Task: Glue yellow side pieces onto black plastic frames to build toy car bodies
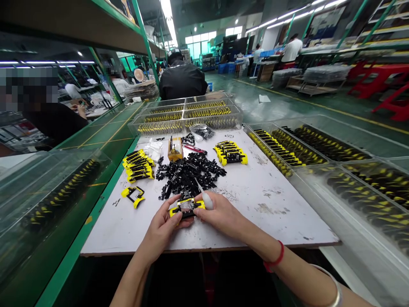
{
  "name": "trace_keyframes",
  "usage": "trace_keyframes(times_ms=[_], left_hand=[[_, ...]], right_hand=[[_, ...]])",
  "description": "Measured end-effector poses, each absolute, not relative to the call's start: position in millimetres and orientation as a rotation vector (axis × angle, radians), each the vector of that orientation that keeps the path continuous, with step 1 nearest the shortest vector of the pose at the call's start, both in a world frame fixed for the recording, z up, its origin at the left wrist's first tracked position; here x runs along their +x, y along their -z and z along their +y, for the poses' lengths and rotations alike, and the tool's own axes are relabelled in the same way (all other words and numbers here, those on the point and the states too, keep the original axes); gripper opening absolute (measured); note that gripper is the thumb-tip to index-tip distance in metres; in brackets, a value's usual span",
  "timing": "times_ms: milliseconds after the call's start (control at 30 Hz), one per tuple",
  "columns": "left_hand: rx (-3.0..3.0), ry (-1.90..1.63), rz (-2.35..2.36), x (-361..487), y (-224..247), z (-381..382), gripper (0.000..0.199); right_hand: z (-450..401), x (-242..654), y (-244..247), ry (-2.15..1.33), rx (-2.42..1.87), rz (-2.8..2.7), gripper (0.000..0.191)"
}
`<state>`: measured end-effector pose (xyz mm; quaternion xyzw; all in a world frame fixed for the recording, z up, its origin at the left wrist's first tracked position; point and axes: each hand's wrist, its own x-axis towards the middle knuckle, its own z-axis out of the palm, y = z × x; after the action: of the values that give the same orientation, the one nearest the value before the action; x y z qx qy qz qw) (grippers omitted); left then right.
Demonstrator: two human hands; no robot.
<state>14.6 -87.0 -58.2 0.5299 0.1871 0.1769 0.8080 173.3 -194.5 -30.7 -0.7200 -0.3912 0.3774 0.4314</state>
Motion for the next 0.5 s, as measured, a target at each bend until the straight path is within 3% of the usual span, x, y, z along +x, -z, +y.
trace_keyframes(times_ms=[267, 500], left_hand=[[0.939, -0.429, 0.442, 17.0, 59.2, -86.4, 0.043], [1.083, -0.452, 0.501, 17.8, 56.5, -91.4, 0.051]], right_hand=[[-197.7, 174.1, 29.7, -0.859, -1.821, -0.994, 0.027], [-201.4, 176.3, 39.6, -0.881, -1.751, -1.067, 0.028]])
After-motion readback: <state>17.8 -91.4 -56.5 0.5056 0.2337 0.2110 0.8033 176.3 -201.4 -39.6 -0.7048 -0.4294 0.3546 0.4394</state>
